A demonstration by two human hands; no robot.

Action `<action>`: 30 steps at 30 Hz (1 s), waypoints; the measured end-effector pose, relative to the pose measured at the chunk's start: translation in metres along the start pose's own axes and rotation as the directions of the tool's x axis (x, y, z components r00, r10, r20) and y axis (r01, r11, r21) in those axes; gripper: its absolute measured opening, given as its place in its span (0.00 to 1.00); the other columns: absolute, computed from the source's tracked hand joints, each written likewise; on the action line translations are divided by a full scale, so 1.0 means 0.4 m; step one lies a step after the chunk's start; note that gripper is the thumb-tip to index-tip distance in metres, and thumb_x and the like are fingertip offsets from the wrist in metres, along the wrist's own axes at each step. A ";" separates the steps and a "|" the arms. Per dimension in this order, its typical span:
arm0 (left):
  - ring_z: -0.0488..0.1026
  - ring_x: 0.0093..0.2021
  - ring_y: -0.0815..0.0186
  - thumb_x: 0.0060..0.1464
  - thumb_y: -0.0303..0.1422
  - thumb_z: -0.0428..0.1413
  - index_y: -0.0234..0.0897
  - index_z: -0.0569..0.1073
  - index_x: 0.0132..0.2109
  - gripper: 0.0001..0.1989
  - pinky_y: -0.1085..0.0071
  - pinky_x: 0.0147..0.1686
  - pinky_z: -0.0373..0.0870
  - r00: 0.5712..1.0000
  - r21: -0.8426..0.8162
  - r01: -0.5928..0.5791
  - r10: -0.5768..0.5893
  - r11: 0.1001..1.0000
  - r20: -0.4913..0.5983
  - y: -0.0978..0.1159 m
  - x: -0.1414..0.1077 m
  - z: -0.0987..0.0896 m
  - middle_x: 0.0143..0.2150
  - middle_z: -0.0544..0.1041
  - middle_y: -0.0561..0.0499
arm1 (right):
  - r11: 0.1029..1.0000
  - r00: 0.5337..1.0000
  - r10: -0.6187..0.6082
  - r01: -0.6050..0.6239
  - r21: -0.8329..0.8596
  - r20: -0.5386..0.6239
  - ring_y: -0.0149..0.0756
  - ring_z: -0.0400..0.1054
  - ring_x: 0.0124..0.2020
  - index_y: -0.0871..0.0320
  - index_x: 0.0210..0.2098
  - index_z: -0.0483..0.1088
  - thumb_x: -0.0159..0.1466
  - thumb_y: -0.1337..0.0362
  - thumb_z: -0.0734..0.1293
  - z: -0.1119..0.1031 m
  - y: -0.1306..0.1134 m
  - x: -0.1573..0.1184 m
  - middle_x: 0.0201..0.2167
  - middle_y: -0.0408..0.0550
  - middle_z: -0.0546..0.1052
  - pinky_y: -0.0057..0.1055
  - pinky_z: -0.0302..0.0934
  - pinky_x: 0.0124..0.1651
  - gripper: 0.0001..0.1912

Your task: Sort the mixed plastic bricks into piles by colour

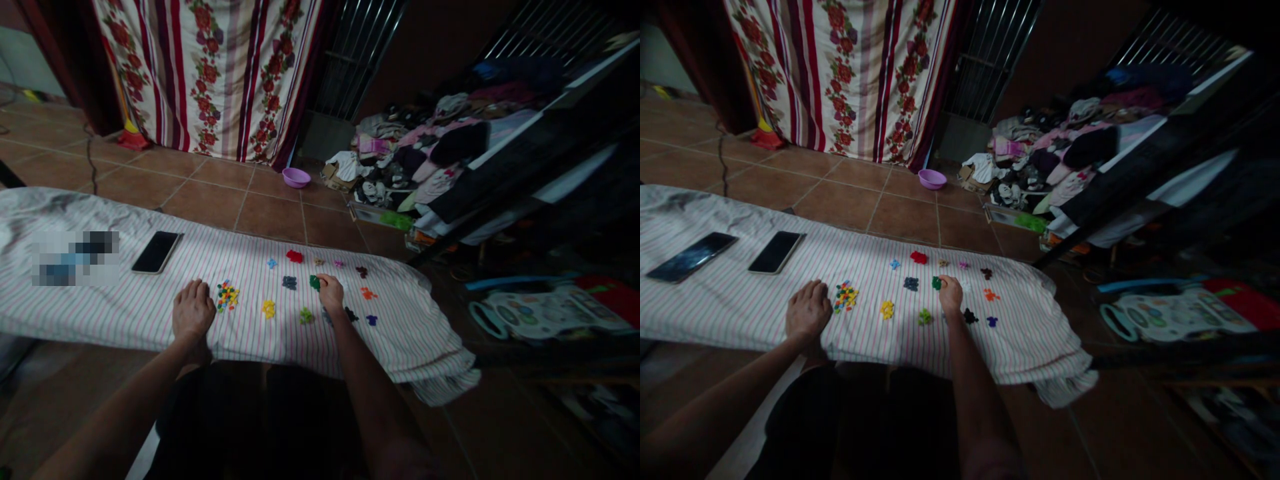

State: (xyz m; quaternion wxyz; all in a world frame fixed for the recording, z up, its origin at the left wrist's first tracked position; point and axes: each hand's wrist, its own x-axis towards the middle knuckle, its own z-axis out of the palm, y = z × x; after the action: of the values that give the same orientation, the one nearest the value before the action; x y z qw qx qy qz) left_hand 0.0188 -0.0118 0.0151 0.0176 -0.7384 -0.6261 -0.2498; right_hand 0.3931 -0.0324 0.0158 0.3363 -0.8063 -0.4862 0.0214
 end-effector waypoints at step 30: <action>0.65 0.59 0.53 0.56 0.27 0.46 0.31 0.71 0.50 0.16 0.57 0.57 0.59 1.000 0.010 -0.014 0.014 1.000 -0.007 -0.011 0.001 0.012 0.57 0.72 0.38 | 0.872 0.789 -0.486 0.410 0.266 0.376 0.35 0.69 0.44 0.54 0.45 0.75 0.64 0.71 0.61 0.157 -0.399 -0.259 0.40 0.47 0.76 0.30 0.63 0.50 0.15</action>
State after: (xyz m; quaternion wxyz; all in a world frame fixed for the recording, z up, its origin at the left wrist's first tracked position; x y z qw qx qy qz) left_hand 0.0166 -0.0088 0.0097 0.0253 -0.7418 -0.6222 -0.2490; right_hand 0.1932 -0.0343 0.0270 0.2833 -0.6105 -0.7221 0.1601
